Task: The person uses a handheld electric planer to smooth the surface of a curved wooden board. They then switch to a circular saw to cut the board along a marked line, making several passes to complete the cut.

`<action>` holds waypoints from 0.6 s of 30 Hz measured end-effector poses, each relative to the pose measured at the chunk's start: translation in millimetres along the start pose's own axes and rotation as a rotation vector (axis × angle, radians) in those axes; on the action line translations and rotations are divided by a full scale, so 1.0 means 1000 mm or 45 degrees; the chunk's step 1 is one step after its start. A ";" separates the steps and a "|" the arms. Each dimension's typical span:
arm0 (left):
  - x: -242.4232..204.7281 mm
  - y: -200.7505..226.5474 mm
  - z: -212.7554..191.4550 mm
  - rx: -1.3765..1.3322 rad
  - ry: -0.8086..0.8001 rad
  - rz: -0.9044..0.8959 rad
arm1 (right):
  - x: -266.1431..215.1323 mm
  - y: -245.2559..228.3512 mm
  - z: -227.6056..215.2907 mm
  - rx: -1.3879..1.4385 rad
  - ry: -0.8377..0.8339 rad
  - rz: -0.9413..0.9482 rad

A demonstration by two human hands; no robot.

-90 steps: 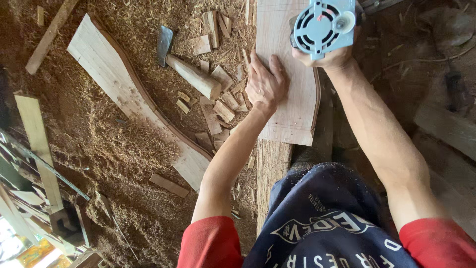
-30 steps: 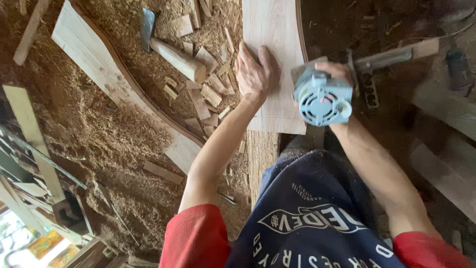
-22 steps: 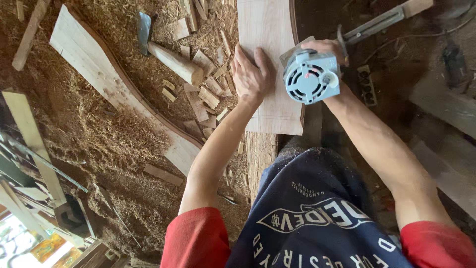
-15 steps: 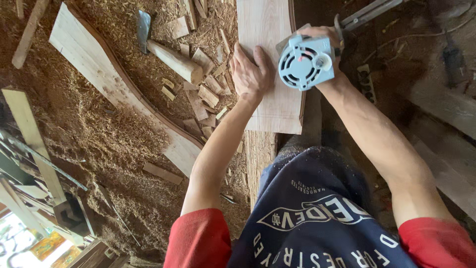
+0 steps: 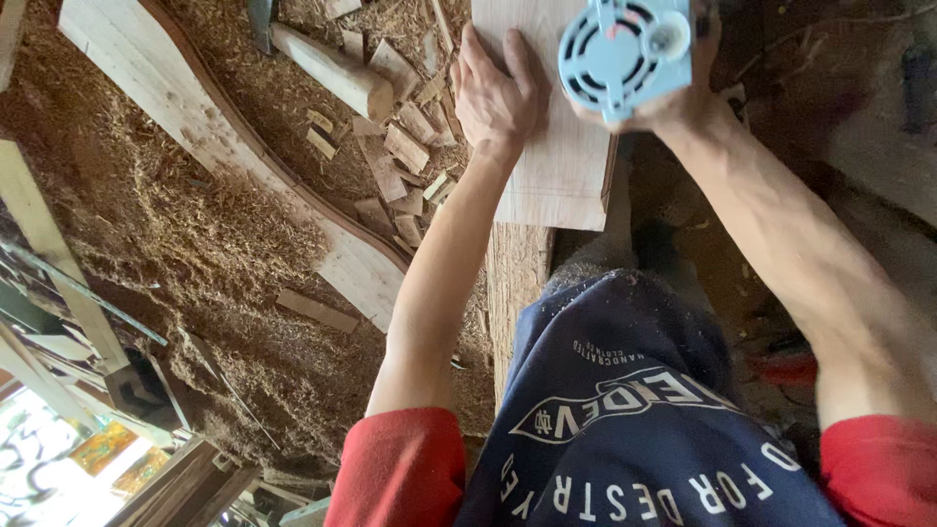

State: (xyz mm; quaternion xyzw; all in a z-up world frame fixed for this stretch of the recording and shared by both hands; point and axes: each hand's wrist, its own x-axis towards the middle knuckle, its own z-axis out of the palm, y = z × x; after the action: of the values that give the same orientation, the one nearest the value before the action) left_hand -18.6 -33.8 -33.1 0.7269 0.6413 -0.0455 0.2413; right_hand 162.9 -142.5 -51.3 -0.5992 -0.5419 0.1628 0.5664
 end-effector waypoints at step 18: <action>0.004 -0.004 0.009 0.009 0.218 0.170 | -0.142 -0.095 0.011 0.138 0.276 -0.110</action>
State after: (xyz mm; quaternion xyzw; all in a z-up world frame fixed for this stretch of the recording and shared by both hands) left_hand -19.8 -33.8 -43.2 0.7701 0.6095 0.0309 0.1855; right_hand 59.2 -277.3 -33.2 -0.5579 -0.4933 0.1015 0.6596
